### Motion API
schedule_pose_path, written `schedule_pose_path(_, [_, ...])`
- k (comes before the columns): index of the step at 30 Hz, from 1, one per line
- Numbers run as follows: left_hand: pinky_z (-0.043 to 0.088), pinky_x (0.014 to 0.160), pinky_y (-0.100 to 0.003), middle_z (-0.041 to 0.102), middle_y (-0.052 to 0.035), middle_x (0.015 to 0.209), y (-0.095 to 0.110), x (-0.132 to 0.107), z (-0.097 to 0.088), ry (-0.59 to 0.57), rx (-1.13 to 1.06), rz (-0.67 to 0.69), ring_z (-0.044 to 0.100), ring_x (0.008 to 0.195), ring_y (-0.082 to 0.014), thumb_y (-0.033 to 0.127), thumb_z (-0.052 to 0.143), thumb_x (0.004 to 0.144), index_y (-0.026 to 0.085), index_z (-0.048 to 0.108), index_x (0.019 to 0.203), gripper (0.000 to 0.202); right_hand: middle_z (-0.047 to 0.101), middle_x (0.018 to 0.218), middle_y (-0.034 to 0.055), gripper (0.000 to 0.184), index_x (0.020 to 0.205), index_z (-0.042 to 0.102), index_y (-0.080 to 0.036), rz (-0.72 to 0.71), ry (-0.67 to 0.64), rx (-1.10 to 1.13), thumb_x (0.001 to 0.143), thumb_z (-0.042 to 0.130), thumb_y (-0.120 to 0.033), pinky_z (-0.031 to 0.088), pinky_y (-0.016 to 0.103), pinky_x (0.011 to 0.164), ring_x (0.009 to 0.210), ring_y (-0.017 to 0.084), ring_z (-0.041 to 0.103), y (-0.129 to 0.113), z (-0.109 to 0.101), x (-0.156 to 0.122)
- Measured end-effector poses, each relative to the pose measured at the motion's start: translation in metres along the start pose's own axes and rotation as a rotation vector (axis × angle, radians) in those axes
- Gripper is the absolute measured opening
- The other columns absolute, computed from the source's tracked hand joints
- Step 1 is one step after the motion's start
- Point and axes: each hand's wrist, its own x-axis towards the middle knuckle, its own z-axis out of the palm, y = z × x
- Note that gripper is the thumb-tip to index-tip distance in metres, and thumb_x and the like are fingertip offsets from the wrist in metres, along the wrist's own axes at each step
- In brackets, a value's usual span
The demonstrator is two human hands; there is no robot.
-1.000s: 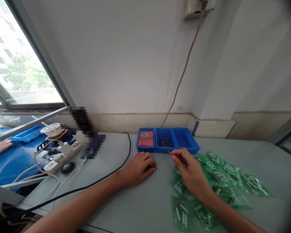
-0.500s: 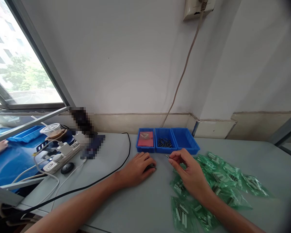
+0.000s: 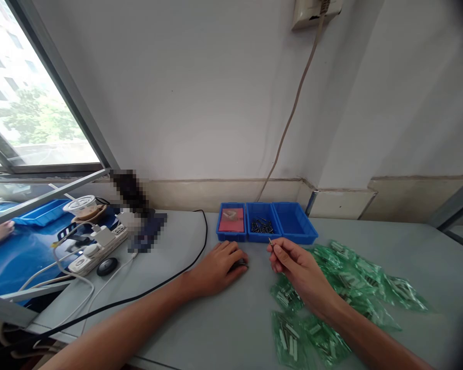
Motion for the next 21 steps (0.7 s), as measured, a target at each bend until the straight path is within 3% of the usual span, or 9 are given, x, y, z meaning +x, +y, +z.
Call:
schedule_pose_path(7, [0.046, 0.094, -0.036, 0.061, -0.0065, 0.109, 0.0, -0.0001, 0.0002, -0.003, 0.003, -0.001, 0.056, 0.102, -0.0233, 0.034, 0.054, 0.111, 0.023, 0.062, 0.117, 0.015, 0.062, 0.089, 0.0002, 0.039, 0.105, 0.067, -0.025, -0.023, 0.014, -0.008, 0.095, 0.072, -0.062, 0.046, 0.031, 0.07, 0.069, 0.015, 0.052, 0.0006, 0.0001, 0.0011])
schedule_pose_path(14, [0.046, 0.095, -0.037, 0.061, -0.0064, 0.11, 0.0009, 0.0004, -0.001, -0.005, 0.007, -0.001, 0.056, 0.103, -0.0233, 0.034, 0.054, 0.111, 0.023, 0.062, 0.117, 0.015, 0.054, 0.07, -0.0045, 0.035, 0.094, 0.058, -0.026, -0.071, 0.049, -0.164, 0.098, 0.068, -0.059, 0.042, 0.029, 0.067, 0.066, 0.016, 0.052, 0.002, 0.0005, 0.0007])
schedule_pose_path(21, [0.046, 0.095, -0.036, 0.061, -0.006, 0.11, 0.0017, 0.0006, -0.0018, -0.011, 0.009, -0.008, 0.056, 0.103, -0.0231, 0.033, 0.055, 0.11, 0.023, 0.062, 0.117, 0.014, 0.054, 0.076, -0.0038, 0.035, 0.091, 0.057, -0.025, -0.089, 0.049, -0.192, 0.093, 0.073, -0.056, 0.04, 0.029, 0.062, 0.065, 0.016, 0.051, 0.0028, 0.0012, 0.0015])
